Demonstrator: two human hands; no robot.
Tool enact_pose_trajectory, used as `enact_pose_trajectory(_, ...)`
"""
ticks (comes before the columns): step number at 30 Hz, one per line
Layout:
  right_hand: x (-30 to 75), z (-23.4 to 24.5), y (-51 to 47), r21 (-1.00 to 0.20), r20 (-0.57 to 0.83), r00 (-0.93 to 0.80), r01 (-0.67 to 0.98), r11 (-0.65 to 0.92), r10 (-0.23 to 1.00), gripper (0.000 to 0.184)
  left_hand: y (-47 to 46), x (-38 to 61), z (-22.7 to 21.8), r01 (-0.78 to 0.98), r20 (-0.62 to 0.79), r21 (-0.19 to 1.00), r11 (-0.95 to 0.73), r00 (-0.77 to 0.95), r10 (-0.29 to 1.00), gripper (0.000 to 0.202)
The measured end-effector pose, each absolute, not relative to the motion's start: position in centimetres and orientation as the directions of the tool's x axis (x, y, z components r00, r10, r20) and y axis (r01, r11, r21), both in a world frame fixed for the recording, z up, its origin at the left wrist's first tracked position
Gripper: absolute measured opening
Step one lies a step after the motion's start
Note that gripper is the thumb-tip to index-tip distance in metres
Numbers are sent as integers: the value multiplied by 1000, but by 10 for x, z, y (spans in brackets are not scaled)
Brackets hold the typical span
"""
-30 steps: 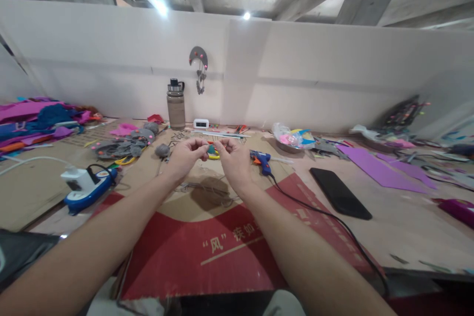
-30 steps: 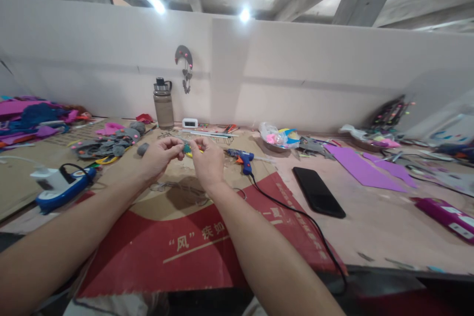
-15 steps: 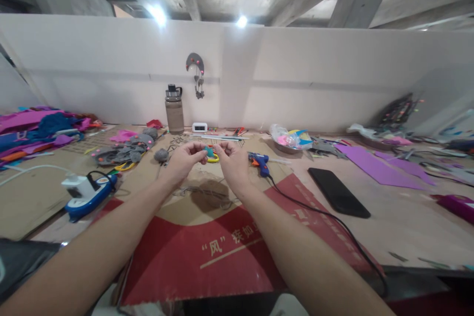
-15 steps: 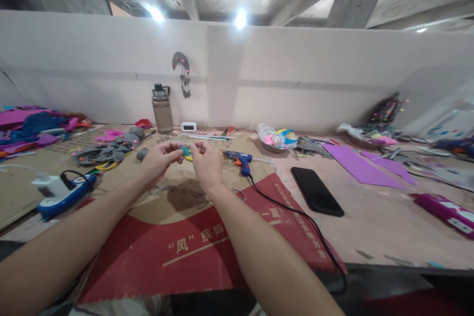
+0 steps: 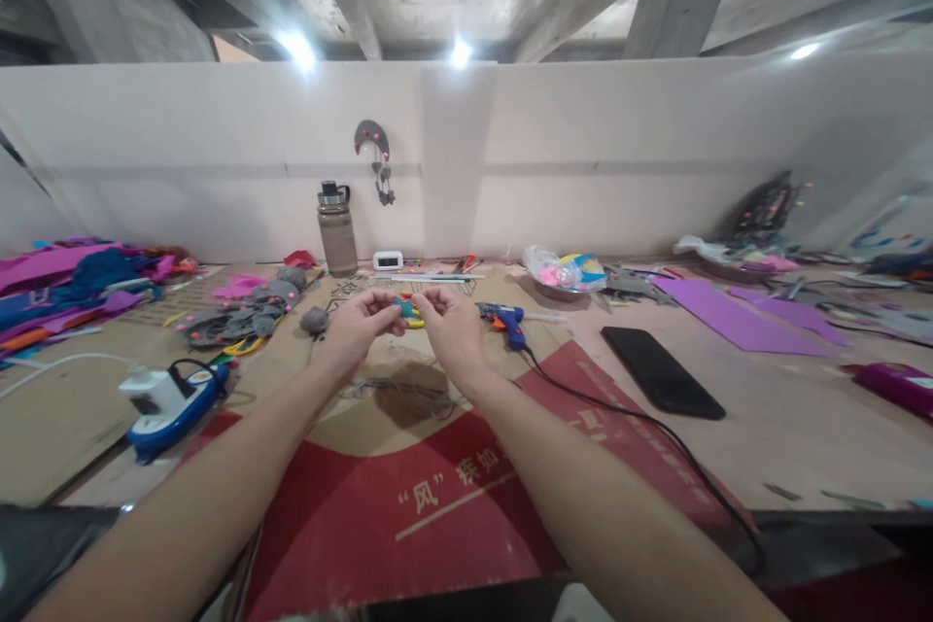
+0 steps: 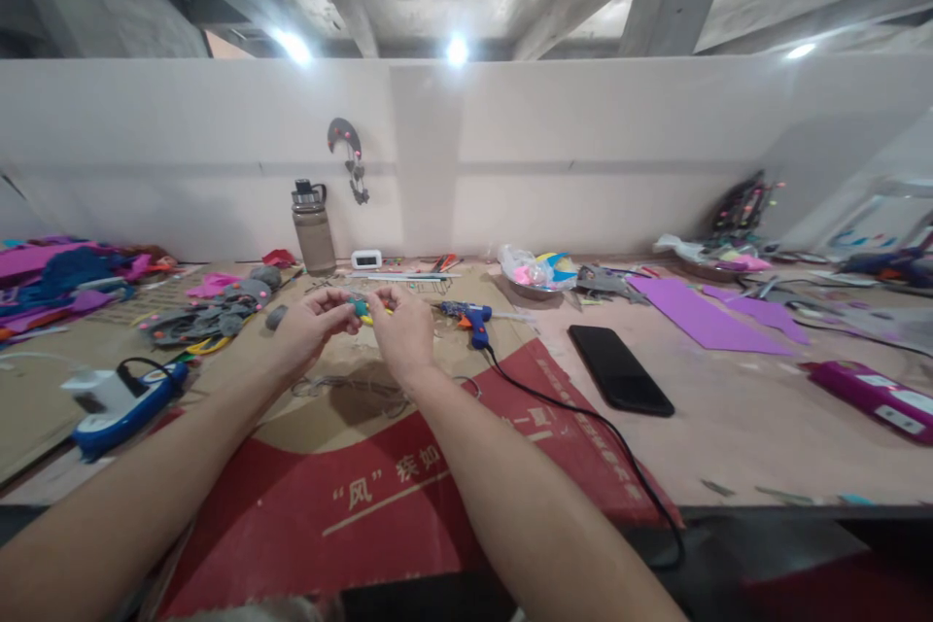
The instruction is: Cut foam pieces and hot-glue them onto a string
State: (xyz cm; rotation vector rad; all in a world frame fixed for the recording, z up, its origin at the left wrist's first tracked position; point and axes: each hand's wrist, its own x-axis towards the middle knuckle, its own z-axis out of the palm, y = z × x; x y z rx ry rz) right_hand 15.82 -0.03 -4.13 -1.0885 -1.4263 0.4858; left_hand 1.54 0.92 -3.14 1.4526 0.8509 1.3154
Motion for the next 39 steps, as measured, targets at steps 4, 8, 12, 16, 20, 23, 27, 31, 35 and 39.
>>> enact_pose_trajectory(4,158,-42,1,-816,546,158,320,481,822,26,10,14,-31,-88,314,949,-303,177,933,25)
enact_pose_trajectory(8,157,-44,1,-816,553,157,300,494,818,26,8,13,-30,-64,316,949,-309,184,931,21)
enact_pose_trajectory(12,158,-43,0,-817,547,155,312,484,823,27,6,14,-29,-72,312,950,-304,198,929,21)
enact_pose_trajectory(16,158,-43,1,-816,545,148,318,482,825,28,7,15,-30,-82,303,953,-292,202,931,21)
enact_pose_trajectory(20,157,-44,2,-815,546,140,317,485,826,28,10,14,-33,-95,297,954,-283,225,928,21)
enact_pose_trajectory(23,157,-44,1,-817,544,141,315,483,827,27,11,13,-34,-107,290,956,-271,234,928,21)
enact_pose_trajectory(27,157,-42,0,-821,537,138,313,478,832,25,9,13,-32,-131,293,954,-269,228,929,25)
enact_pose_trajectory(31,157,-42,0,-822,536,140,312,476,833,26,8,14,-31,-121,297,953,-276,220,929,25)
enact_pose_trajectory(35,156,-42,1,-825,534,150,308,473,832,25,10,13,-33,-103,290,956,-273,238,927,22)
enact_pose_trajectory(39,156,-44,1,-826,533,141,301,477,834,25,10,12,-33,-88,284,959,-270,254,925,21)
